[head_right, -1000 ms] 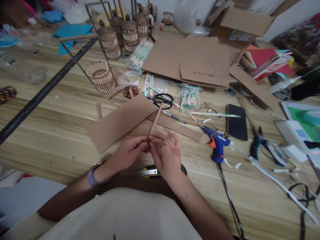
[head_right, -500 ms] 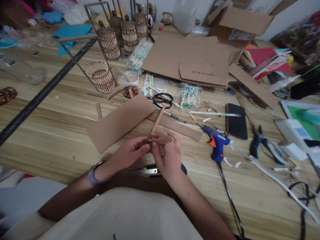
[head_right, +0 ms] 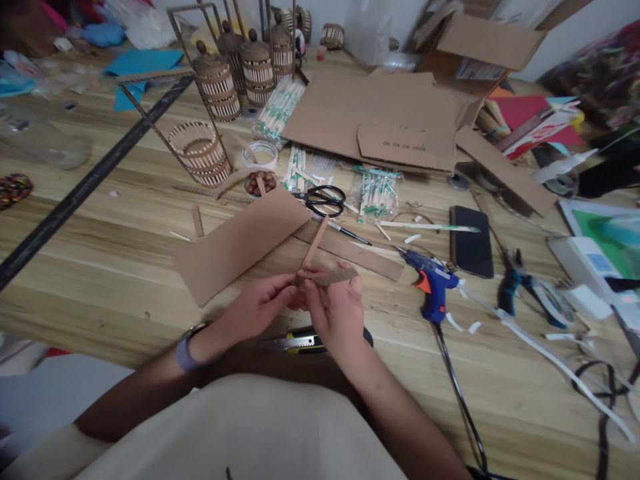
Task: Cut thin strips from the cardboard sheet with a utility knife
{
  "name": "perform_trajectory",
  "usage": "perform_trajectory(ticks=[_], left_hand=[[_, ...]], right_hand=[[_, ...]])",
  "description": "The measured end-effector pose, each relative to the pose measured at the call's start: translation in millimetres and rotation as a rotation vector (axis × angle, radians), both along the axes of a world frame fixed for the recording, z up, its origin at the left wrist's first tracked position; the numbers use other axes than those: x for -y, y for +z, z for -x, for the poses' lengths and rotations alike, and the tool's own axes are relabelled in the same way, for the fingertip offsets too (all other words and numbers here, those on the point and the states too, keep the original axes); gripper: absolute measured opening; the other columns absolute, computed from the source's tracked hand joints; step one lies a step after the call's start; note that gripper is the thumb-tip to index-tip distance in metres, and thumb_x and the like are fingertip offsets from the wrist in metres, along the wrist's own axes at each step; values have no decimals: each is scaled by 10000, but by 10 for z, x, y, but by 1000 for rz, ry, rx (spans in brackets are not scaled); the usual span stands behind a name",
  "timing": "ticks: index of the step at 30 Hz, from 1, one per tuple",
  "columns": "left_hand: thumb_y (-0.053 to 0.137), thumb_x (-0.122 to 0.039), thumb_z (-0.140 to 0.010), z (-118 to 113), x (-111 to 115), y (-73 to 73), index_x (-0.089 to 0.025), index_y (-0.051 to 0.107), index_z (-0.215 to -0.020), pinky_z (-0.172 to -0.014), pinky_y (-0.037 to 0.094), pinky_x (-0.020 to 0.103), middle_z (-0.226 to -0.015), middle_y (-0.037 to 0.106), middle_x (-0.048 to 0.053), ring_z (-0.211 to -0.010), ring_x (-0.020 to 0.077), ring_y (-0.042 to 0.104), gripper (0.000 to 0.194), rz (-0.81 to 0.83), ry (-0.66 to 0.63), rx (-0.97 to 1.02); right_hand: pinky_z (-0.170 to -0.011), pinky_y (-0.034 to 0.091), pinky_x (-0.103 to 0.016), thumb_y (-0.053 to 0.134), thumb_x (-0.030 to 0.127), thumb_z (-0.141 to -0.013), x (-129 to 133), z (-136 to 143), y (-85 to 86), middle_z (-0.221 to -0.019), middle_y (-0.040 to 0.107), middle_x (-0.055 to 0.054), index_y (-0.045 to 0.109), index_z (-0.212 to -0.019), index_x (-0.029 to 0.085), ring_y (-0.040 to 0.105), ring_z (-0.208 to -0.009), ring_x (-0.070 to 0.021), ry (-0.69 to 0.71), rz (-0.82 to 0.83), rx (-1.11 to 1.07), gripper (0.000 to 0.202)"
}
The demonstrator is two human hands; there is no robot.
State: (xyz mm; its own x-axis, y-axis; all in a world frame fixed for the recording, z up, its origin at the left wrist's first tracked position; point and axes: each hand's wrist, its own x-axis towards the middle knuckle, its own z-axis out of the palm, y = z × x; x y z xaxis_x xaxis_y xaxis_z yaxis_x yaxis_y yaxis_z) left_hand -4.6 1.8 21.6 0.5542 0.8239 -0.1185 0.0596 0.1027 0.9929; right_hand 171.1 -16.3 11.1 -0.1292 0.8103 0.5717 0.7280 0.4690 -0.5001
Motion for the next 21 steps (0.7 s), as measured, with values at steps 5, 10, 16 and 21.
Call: perform_trajectory(ticks=[5,10,16,21], left_hand=[[487,-331,-1029,1,13,6,-163,692,-1170,-878,549,321,-1056,773,86,-974,209,730,301,14,-26,-25],[521,-358,-1006,4,-36,17,-163,703,-1161,-909,530,323,-1118,761,84,-1021,217,701,308,25,-6,1],[492,-339,-1003,20,-68,4,-164,709,-1083,-900,517,326,-1073,755,77,-1021,234,678,290,-39,20,-69],[474,-335,-1018,16,-36,18,-150,712,-1047,-870,531,323,-1050,757,84,-981,225,697,303,-50,4,-88]], right_hand=[[-920,543,-481,532,327,-1002,31,-30,9,-904,806,-28,674,-1010,284,732,-980,-260,-141,104,-129,149],[-997,501,-487,527,265,-1000,39,-1,3,-972,804,-16,670,-1036,292,739,-976,-237,-18,48,-55,150],[-1042,441,-500,602,268,-972,7,51,-46,-1054,799,-33,653,-1057,280,743,-1021,-250,64,-50,42,101],[-1060,435,-488,560,190,-976,4,24,-38,-1012,804,-11,656,-1038,280,752,-984,-229,67,-36,39,145]])
